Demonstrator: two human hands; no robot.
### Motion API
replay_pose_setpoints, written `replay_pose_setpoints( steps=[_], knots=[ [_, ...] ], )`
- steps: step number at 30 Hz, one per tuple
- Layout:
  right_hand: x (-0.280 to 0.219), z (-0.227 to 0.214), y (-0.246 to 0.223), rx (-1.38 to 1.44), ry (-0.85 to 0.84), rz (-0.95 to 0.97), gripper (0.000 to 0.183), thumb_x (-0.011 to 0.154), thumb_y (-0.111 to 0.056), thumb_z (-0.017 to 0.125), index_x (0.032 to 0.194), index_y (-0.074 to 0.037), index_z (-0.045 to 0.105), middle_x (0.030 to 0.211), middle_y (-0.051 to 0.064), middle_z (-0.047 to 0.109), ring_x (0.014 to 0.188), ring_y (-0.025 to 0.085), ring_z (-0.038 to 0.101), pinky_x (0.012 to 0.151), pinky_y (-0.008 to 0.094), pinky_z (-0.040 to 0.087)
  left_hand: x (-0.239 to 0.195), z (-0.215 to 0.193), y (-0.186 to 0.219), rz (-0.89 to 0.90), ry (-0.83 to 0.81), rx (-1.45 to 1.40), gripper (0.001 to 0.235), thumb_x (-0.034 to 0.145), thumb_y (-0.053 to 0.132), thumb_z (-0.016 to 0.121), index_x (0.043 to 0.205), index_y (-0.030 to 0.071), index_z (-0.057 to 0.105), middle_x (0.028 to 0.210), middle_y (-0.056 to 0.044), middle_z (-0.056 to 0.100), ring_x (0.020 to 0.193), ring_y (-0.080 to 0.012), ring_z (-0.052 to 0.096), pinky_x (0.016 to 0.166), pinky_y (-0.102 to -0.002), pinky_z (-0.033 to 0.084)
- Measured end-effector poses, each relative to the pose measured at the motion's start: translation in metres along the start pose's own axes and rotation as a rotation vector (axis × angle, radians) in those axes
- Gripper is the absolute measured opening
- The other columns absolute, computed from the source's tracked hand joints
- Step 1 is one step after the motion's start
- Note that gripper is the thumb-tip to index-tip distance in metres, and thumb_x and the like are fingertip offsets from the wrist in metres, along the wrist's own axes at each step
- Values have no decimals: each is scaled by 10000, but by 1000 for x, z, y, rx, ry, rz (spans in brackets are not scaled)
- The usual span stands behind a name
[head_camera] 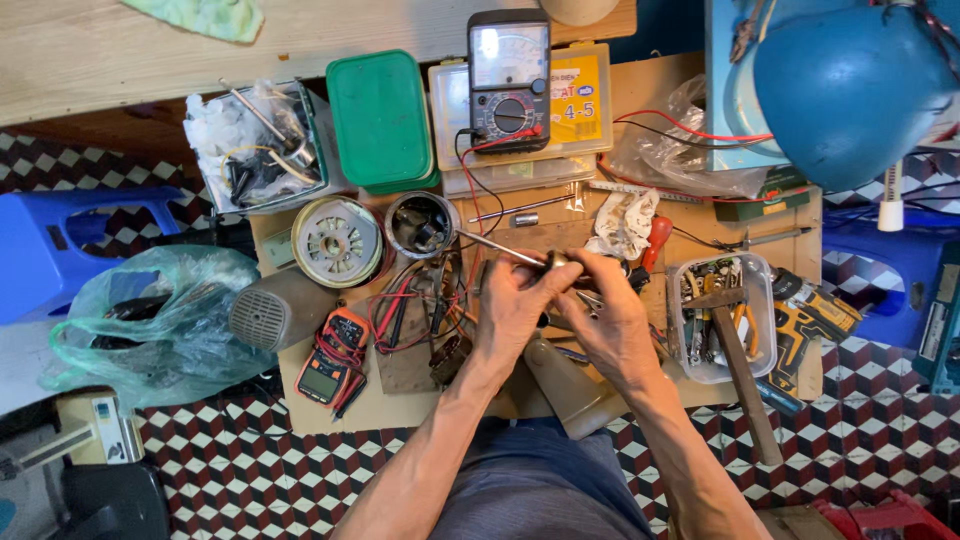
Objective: The person disassembles and reassembles a small motor or fan component on a cluttered workbench. They handle the rotor, stator, and various small parts, using a flashlight to inspect the interior and a multimeter to test electrical connections.
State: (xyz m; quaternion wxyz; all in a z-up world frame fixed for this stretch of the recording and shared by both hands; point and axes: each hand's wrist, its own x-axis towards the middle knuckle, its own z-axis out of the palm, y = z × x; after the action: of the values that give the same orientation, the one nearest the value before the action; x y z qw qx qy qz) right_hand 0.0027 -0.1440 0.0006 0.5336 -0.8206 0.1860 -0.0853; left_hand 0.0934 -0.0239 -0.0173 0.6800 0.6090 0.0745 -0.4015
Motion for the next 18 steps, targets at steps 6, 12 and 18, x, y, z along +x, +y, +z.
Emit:
replay_pose_setpoints(
  steps=[6, 12, 18],
  knots=[
    [-9, -30, 25, 261, 133, 303, 520, 892, -48, 745, 1375, -13, 557, 1227, 83, 696, 1134, 146, 682, 929, 290, 582, 19, 14, 3, -71, -394, -173, 565, 882, 237, 774, 1321, -19, 530, 1187, -106, 697, 1090, -154, 665, 975, -297, 542],
    [-18, -25, 38, 383, 225, 305, 510, 907, -30, 745, 1372, 20, 539, 1249, 96, 688, 1158, 142, 675, 965, 267, 579, 35, 16, -7, -136, -324, -116, 488, 998, 330, 680, 1294, -47, 593, 1163, -114, 703, 1057, -148, 697, 955, -294, 571],
    [-26, -25, 45, 532, 233, 355, 503, 927, -46, 715, 1387, 24, 526, 1279, 102, 678, 1183, 146, 664, 972, 266, 561, 39, 15, -14, 23, -261, 169, 359, 922, 281, 758, 1127, -14, 750, 991, -55, 782, 925, -79, 704, 844, -223, 548]
  ],
)
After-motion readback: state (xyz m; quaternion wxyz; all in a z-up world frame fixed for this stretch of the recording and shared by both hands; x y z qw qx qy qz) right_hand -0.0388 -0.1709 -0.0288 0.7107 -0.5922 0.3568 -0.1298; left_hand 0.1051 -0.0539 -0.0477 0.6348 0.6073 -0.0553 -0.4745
